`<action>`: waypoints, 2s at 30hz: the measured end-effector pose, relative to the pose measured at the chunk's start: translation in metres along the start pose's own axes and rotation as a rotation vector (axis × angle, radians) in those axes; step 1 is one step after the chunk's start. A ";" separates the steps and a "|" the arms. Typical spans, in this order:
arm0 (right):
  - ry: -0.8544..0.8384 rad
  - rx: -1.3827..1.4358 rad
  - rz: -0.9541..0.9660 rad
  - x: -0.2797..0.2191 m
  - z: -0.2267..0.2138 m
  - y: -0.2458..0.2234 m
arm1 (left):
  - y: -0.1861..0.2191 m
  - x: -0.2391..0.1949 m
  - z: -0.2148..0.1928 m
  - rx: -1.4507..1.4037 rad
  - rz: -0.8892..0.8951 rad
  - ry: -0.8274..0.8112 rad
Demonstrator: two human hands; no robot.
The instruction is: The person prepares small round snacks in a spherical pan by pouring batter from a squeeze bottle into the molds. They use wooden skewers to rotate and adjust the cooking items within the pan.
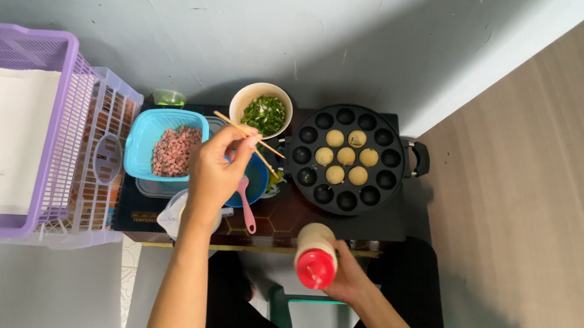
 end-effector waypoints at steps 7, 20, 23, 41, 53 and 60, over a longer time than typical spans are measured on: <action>0.012 -0.014 -0.401 -0.089 -0.056 -0.125 | -0.008 0.034 0.120 -0.141 0.045 -0.082; -0.010 0.105 -0.884 -0.196 0.035 -0.239 | -0.027 0.107 0.311 0.069 0.108 -0.363; 0.010 0.131 -0.886 -0.197 0.041 -0.241 | -0.031 0.110 0.338 0.096 0.153 -0.454; 0.034 0.175 -0.895 -0.199 0.046 -0.242 | -0.075 0.126 0.416 0.236 0.014 -0.673; -0.128 0.096 -0.897 -0.172 0.047 -0.295 | -0.093 0.104 0.375 0.231 -0.151 -0.669; -0.230 0.110 -0.884 -0.174 0.077 -0.299 | -0.079 0.096 0.324 0.190 -0.109 -0.532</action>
Point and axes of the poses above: each hand's wrist, its own x-axis towards the middle knuckle, its own z-axis out of the palm, y = z × x, the point moved 8 cm from there along x, towards the middle knuckle, and after that the axes turned 6 degrees about x, right-handed, at the moved point
